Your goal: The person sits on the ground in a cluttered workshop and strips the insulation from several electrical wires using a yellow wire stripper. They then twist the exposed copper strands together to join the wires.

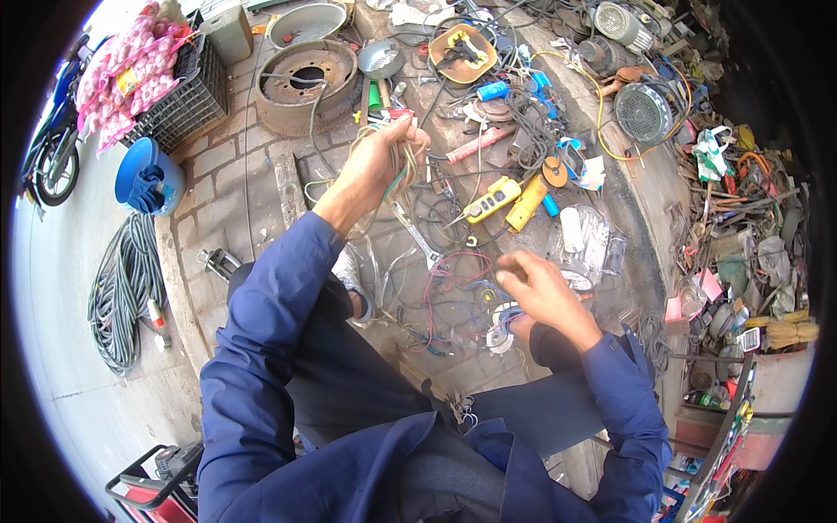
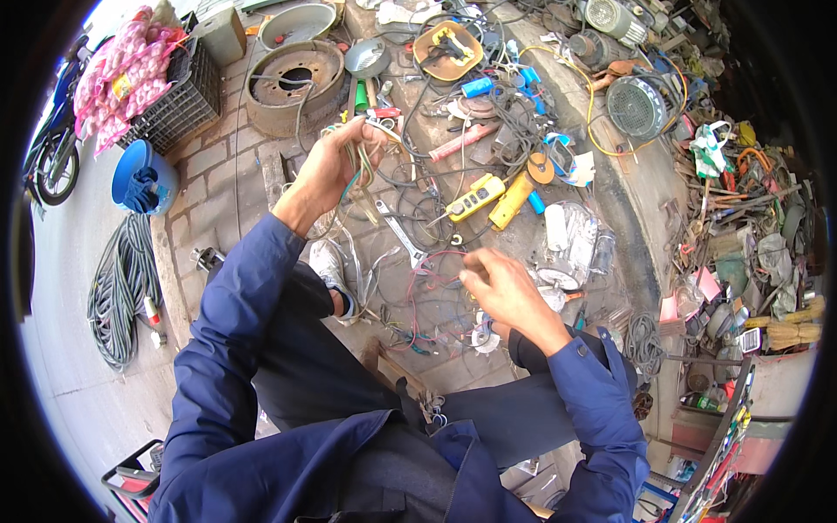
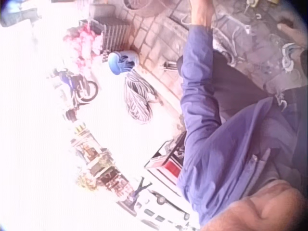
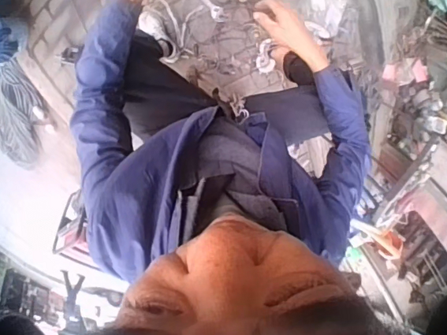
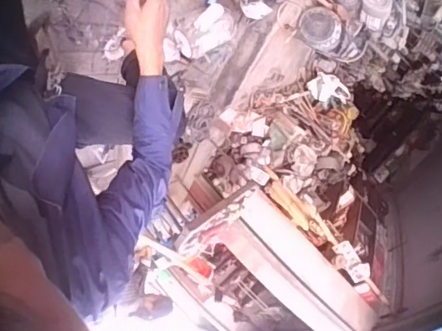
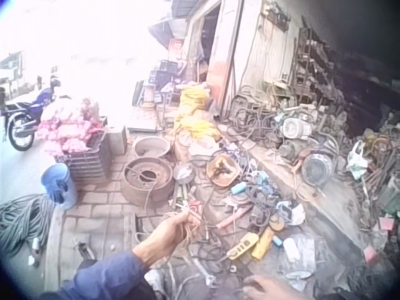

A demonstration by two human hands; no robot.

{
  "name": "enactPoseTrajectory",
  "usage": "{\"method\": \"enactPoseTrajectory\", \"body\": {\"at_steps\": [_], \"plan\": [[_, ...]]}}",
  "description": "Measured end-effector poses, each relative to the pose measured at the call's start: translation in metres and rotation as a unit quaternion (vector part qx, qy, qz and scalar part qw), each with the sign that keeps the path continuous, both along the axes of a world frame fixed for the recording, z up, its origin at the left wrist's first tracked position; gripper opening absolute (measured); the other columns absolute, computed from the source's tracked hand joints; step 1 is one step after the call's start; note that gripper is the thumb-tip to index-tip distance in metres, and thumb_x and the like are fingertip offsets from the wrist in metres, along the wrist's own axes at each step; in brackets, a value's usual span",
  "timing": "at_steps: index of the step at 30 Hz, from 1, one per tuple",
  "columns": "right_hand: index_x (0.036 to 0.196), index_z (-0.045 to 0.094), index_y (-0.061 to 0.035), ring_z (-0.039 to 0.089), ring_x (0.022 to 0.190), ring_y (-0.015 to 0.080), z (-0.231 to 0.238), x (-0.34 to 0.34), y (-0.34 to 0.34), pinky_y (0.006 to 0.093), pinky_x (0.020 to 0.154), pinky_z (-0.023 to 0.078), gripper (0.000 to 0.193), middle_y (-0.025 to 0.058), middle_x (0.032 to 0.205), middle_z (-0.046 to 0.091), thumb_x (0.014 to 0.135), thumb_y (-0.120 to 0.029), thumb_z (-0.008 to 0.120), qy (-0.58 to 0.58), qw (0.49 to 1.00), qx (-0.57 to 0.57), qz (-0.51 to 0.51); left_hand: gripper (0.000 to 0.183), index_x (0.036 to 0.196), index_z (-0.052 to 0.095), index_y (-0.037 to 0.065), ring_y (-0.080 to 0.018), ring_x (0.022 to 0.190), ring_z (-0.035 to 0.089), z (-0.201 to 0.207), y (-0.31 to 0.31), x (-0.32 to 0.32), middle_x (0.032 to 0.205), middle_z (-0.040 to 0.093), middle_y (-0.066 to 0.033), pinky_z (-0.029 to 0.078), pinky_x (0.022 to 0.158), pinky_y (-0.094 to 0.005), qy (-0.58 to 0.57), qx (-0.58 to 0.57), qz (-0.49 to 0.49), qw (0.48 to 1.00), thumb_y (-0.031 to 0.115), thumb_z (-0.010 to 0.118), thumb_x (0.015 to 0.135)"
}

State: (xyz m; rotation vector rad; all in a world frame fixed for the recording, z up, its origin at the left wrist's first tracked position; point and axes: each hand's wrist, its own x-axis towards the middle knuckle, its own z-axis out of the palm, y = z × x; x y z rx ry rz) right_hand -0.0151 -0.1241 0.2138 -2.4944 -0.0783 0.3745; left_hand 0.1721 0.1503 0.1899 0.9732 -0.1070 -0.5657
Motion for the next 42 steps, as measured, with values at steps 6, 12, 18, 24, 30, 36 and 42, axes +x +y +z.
{"method": "enactPoseTrajectory", "body": {"at_steps": [6,12,18,24,30,36,42], "plan": [[0.110,0.065,0.0005,0.064,0.077,0.0100,0.011,0.038,0.037,0.0283,0.071,0.052,0.020,0.0056,0.092,0.071,0.096,-0.013,0.063,-0.079,0.963,0.242,-0.091,0.038,0.109,0.062,0.010,-0.0065,0.068,0.050,-0.017,-0.032,-0.028,0.084,0.063,0.0019,0.038,0.060,-0.0235,-0.106,0.115,-0.145,0.977,0.042,0.041,0.107],[0.107,0.066,-0.0019,0.061,0.080,0.0073,0.013,0.042,0.040,0.0246,0.072,0.051,0.014,0.0015,0.091,0.068,0.099,-0.012,0.061,-0.086,0.951,0.277,-0.109,0.029,0.103,0.056,0.010,-0.0061,0.070,0.043,-0.030,-0.050,-0.061,0.082,0.055,0.0041,0.036,0.063,-0.0230,-0.262,0.209,-0.225,0.915,0.034,0.041,0.109],[0.102,0.067,0.0030,0.061,0.080,0.0079,-0.007,0.040,0.030,0.0250,0.071,0.049,0.021,0.0025,0.086,0.067,0.099,-0.017,0.061,0.000,0.951,0.255,-0.174,0.037,0.099,0.056,0.004,-0.0211,0.067,0.054,-0.027,-0.052,-0.086,0.072,0.054,-0.0068,0.044,0.064,-0.0367,-0.418,0.281,-0.269,0.821,0.035,0.040,0.108],[0.083,0.067,-0.0036,0.046,0.055,0.0066,-0.027,0.015,0.013,0.0259,0.046,0.032,0.039,0.0011,0.069,0.058,0.095,-0.041,0.064,0.217,0.896,0.304,-0.239,0.029,0.094,0.053,0.000,-0.0443,0.076,0.062,-0.041,-0.062,-0.118,0.078,0.061,-0.0232,0.050,0.066,-0.0499,-0.544,0.337,-0.297,0.709,0.027,0.051,0.102],[0.090,0.065,-0.0058,0.047,0.055,0.0081,-0.051,-0.009,0.014,0.0252,0.049,0.034,0.022,-0.0005,0.073,0.058,0.092,-0.027,0.070,0.297,0.865,0.308,-0.261,0.027,0.101,0.052,-0.001,-0.0450,0.080,0.065,-0.063,-0.066,-0.154,0.082,0.064,-0.0259,0.051,0.070,-0.0525,-0.561,0.326,-0.357,0.672,0.025,0.059,0.096],[0.099,0.062,-0.0046,0.057,0.073,0.0091,-0.042,-0.011,0.006,0.0254,0.063,0.046,0.011,0.0010,0.083,0.064,0.095,-0.014,0.066,0.196,0.869,0.387,-0.237,0.031,0.119,0.046,-0.002,-0.0410,0.091,0.068,-0.090,-0.069,-0.154,0.091,0.068,-0.0264,0.052,0.077,-0.0500,-0.396,0.364,-0.427,0.727,0.019,0.053,0.097],[0.099,0.062,-0.0041,0.057,0.074,0.0082,-0.025,-0.015,0.003,0.0252,0.061,0.046,0.013,0.0012,0.085,0.065,0.096,-0.016,0.065,0.106,0.886,0.407,-0.196,0.052,0.138,0.046,-0.001,-0.0290,0.119,0.060,-0.091,-0.069,-0.110,0.127,0.062,-0.0136,0.046,0.102,-0.0394,0.139,0.050,-0.287,0.947,0.004,0.058,0.088]]}}
